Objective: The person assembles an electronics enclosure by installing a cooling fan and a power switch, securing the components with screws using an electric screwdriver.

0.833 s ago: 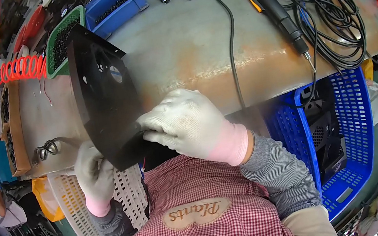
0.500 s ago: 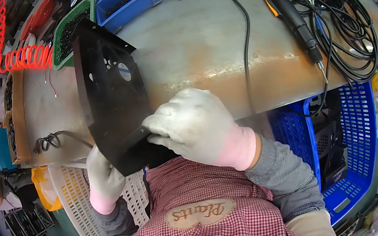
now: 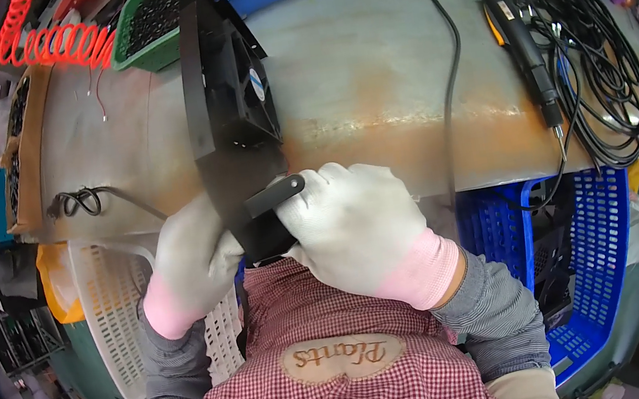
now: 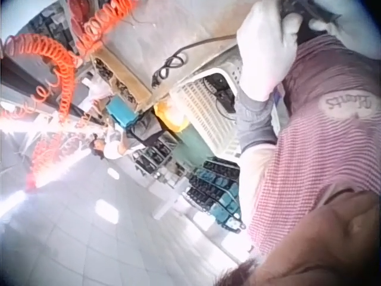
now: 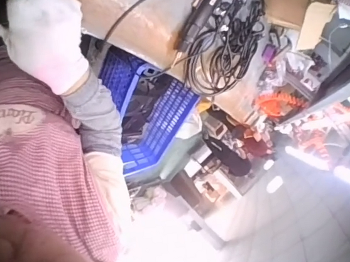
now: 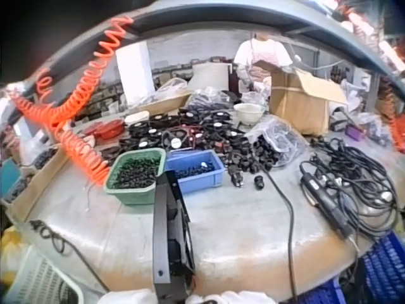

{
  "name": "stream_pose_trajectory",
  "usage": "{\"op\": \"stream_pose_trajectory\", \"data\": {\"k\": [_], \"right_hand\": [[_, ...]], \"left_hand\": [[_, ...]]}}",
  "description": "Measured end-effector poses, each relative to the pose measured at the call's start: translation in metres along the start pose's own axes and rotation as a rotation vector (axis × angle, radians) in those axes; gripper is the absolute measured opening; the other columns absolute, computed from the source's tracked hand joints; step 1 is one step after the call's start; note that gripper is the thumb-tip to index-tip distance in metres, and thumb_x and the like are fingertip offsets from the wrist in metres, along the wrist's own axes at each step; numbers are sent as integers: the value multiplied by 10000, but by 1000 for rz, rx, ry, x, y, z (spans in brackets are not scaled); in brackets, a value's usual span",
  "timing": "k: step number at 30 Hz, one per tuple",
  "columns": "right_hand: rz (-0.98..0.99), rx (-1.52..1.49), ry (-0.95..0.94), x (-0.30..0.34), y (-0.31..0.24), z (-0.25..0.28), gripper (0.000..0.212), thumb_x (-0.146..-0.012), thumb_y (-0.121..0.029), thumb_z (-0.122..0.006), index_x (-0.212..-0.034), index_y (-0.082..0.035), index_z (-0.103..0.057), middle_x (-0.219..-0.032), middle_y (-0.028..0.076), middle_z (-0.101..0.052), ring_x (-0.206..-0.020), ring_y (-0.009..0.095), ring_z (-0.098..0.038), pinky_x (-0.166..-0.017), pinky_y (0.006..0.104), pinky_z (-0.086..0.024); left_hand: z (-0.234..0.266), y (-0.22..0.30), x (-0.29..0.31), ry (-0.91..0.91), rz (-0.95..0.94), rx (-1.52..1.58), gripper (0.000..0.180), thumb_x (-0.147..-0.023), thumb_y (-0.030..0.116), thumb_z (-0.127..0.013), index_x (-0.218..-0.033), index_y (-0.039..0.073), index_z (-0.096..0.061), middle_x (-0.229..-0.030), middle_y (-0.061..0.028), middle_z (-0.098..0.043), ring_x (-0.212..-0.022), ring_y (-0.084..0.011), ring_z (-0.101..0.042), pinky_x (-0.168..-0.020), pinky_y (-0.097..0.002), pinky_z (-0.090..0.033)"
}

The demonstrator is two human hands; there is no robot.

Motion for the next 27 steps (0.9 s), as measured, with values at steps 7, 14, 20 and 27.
{"op": "stream_pose_trajectory", "data": {"k": [7, 14, 20, 27], "right_hand": [[-1, -41, 71, 5, 1, 5, 476, -642, -229, -817, -1065, -74, -663, -787, 71, -633, -685, 257, -639, -598, 350, -513], [-73, -98, 60, 10, 4, 3, 448, -671, -162, -738, -1095, -86, -615, -876, 70, -643, -795, 266, -637, -659, 382, -524], [-52, -144, 120, 12, 7, 3, 444, -673, -169, -741, -1093, -94, -621, -876, 70, -645, -782, 267, -638, -657, 378, -521], [-60, -122, 130, 12, 4, 3, 432, -679, -185, -745, -1084, -94, -624, -876, 69, -644, -777, 263, -638, -650, 372, -518]], "left_hand": [[-12, 2, -8, -166, -88, -123, 238, -830, 257, -620, -850, 20, -603, -809, -152, -616, -800, -360, -615, -634, -445, -479], [26, 19, -1, 268, -183, -202, 261, -787, 274, -669, -828, 28, -592, -803, -87, -596, -773, -302, -596, -622, -391, -459], [-19, -5, -5, -209, -104, -91, 266, -798, 299, -649, -738, 47, -590, -721, -51, -573, -695, -280, -585, -601, -387, -449], [9, 19, -1, 102, -310, -225, 309, -810, 334, -628, -938, 53, -611, -738, -90, -584, -711, -292, -594, -632, -420, -461]]}}
Point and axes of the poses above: each hand's wrist, its own x-axis away from the middle knuckle, its own z-axis out of the back of the hand, y = z × x, the point moved 10 cm from there along -x, towards the middle knuckle
